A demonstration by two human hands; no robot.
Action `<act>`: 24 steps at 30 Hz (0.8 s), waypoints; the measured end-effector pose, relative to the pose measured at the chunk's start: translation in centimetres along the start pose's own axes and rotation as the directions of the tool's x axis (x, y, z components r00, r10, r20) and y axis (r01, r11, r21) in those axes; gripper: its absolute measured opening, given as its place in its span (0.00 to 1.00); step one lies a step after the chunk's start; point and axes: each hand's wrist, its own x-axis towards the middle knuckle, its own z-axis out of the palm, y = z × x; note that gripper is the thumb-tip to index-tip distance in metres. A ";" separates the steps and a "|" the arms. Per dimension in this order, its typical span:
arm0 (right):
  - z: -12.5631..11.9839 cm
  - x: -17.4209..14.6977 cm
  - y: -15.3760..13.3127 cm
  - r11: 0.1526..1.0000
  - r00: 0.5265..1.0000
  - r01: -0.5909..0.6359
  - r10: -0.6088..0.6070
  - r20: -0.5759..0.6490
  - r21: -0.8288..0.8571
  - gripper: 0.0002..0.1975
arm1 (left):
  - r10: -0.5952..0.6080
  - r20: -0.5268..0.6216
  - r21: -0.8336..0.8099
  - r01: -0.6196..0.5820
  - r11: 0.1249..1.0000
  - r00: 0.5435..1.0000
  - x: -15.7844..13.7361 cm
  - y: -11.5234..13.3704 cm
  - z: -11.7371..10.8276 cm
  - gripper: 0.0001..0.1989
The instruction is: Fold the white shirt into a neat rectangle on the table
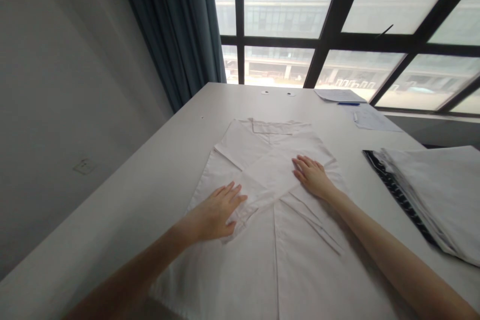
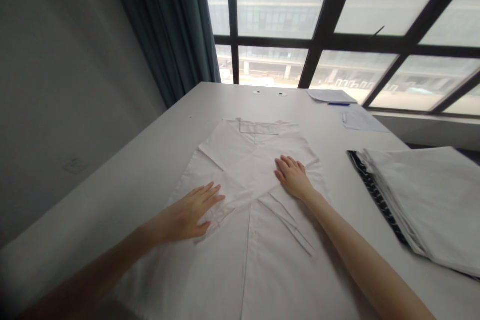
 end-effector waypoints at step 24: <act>-1.4 -4.6 -11.8 0.728 0.829 0.546 -0.541 -0.143 0.414 0.12 | -0.003 -0.066 -0.086 -0.002 0.996 0.998 -2.4 -2.4 0.6 0.16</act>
